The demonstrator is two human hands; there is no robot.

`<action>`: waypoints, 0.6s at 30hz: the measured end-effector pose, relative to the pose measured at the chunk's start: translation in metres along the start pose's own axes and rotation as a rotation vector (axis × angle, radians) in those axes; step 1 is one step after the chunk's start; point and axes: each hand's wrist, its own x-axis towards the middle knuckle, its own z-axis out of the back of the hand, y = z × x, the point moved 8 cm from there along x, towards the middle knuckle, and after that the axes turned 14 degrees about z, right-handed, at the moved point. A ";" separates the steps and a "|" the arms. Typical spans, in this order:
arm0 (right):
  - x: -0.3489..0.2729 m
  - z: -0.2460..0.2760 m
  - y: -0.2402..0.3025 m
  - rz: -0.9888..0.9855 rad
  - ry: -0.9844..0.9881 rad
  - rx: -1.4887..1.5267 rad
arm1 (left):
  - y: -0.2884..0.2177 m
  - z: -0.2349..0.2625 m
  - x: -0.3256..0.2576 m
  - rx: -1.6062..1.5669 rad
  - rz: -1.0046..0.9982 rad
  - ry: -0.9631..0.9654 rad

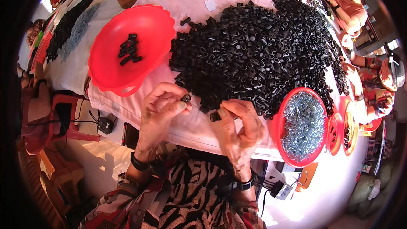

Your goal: Sorting and inspecting small black rubber or plastic components at a work table.

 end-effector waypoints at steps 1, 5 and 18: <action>0.001 0.000 -0.001 0.017 0.047 -0.039 | -0.005 0.006 -0.001 -0.006 -0.033 -0.037; 0.000 -0.013 -0.002 0.044 0.151 -0.133 | -0.014 0.012 -0.005 0.016 -0.082 -0.085; 0.002 -0.085 0.015 0.501 0.498 -0.448 | -0.025 0.013 -0.014 -0.010 -0.143 -0.083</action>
